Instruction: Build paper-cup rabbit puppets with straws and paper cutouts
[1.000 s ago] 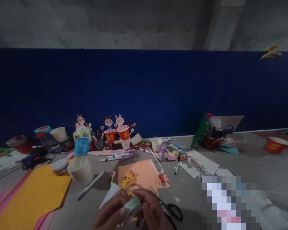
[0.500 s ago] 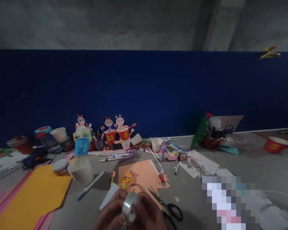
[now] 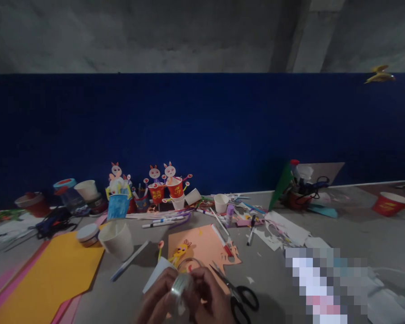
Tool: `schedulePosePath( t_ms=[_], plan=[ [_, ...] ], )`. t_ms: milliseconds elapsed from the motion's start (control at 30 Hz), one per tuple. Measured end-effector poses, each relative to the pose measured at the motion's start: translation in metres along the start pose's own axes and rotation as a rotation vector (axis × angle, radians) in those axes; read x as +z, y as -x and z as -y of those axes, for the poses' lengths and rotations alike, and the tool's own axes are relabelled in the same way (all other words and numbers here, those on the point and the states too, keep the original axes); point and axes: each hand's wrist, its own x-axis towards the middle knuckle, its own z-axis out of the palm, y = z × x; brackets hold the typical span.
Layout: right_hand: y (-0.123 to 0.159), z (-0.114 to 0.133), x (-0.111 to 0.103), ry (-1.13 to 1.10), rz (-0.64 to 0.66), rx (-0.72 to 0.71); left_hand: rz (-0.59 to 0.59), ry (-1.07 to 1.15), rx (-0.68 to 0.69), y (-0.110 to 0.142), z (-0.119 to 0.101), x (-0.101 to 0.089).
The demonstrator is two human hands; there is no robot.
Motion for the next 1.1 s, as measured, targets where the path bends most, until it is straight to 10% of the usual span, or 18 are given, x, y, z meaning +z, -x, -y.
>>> schedulePosePath(
  t_ms=[167,500,767,1100],
  plan=[
    [-0.002,0.016,-0.004,0.28,-0.025,-0.379,0.012,0.033,0.033,-0.001,-0.009,0.002],
    [0.002,-0.005,0.001,0.222,-0.009,-0.249,-0.021,0.099,-0.038,0.011,-0.003,0.002],
    [0.019,-0.005,0.001,0.384,-0.039,-0.456,-0.106,0.302,-0.164,0.019,-0.002,0.012],
    [0.015,-0.01,0.005,-0.334,0.095,0.093,-0.155,0.317,-0.16,0.027,0.008,0.03]
  ],
)
